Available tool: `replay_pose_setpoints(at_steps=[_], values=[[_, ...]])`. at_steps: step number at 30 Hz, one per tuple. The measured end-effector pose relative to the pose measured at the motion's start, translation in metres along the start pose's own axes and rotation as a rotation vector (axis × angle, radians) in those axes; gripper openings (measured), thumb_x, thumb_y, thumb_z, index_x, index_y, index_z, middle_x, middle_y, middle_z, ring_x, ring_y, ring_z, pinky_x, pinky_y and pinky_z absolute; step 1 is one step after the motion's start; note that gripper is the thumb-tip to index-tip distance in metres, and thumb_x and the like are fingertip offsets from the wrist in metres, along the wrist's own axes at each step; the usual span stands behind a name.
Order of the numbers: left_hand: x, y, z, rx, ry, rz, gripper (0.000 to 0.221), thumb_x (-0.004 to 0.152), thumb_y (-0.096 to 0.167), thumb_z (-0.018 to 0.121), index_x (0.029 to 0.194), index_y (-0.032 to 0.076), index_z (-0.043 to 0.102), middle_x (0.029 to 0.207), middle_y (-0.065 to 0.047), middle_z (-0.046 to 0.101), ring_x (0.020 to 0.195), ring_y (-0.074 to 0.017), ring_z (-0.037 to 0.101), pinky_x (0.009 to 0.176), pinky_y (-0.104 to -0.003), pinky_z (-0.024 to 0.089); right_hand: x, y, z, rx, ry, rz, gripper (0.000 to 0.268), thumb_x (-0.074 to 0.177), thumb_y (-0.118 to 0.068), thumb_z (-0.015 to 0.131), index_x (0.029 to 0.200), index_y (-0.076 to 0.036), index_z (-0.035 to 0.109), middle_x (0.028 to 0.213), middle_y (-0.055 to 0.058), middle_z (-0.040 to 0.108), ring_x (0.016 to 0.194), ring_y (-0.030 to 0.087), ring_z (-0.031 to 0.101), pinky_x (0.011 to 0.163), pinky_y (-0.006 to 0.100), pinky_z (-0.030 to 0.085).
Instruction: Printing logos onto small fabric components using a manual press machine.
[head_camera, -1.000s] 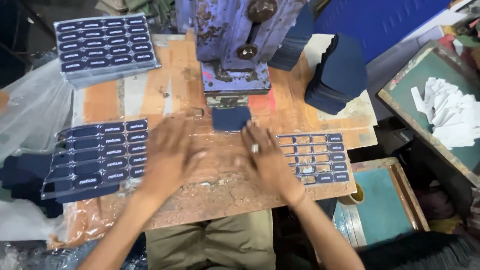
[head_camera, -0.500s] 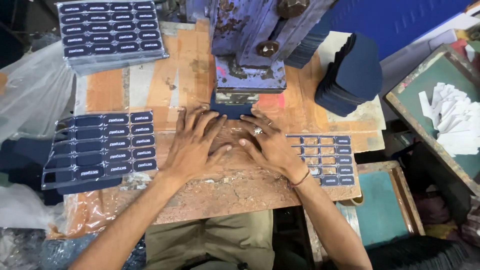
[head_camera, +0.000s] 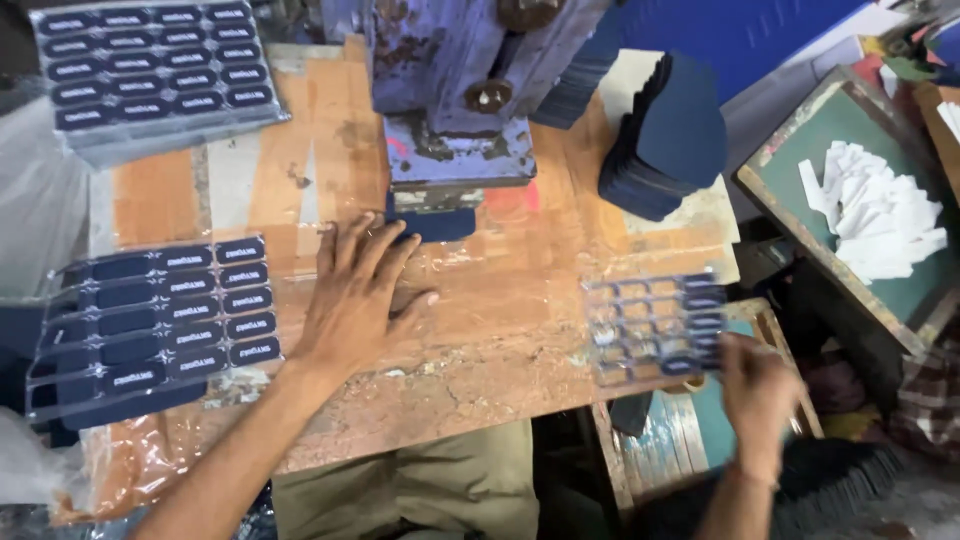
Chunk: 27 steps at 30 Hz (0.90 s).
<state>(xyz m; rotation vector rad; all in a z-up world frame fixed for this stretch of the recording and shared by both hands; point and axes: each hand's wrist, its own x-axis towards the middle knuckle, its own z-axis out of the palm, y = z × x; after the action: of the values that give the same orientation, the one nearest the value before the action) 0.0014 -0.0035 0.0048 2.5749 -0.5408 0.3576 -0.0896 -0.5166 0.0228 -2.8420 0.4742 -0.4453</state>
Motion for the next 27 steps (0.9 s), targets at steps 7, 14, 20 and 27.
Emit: replay_pose_setpoints(at_steps=[7,14,20,27], values=[[-0.002,0.001,-0.002,-0.010,0.039,0.017,0.069,0.094,0.052,0.064,0.141,0.002,0.058,0.150,-0.015,0.048,0.146,-0.0396,0.034,0.122,-0.062,0.021,-0.022,-0.218,-0.108,0.455,-0.239,-0.472,0.016,0.088,-0.010,0.075,0.103,-0.007,0.080,0.079,0.003,0.078,0.048,0.004,0.062,0.042,0.021,0.043],[-0.010,0.003,-0.004,0.086,0.060,0.087,0.070,0.081,0.048,0.069,0.138,0.011,0.056,0.153,-0.016,0.048,0.145,-0.0414,0.033,0.119,-0.059,0.025,-0.012,-0.341,0.022,1.064,-0.918,-0.435,0.030,0.100,-0.009,0.068,0.129,-0.005,0.070,0.089,0.006,0.078,0.065,0.007,0.072,0.052,0.021,0.058],[-0.013,0.004,-0.006,0.094,0.062,0.034,0.076,0.090,0.056,0.060,0.143,0.003,0.051,0.152,-0.018,0.045,0.143,-0.0404,0.034,0.117,-0.061,0.027,0.049,-0.322,0.090,1.046,-0.738,-0.105,0.024,0.096,-0.006,0.062,0.118,0.002,0.068,0.107,0.009,0.074,0.068,0.017,0.078,0.060,0.026,0.062],[-0.008,0.010,-0.008,0.036,0.076,0.008,0.075,0.093,0.053,0.063,0.141,-0.004,0.054,0.140,-0.022,0.045,0.131,-0.0401,0.040,0.114,-0.058,0.030,0.075,-0.296,0.139,1.029,-0.469,-0.173,0.012,0.099,-0.001,0.065,0.106,0.008,0.068,0.086,0.007,0.074,0.069,0.012,0.074,0.054,0.024,0.059]])
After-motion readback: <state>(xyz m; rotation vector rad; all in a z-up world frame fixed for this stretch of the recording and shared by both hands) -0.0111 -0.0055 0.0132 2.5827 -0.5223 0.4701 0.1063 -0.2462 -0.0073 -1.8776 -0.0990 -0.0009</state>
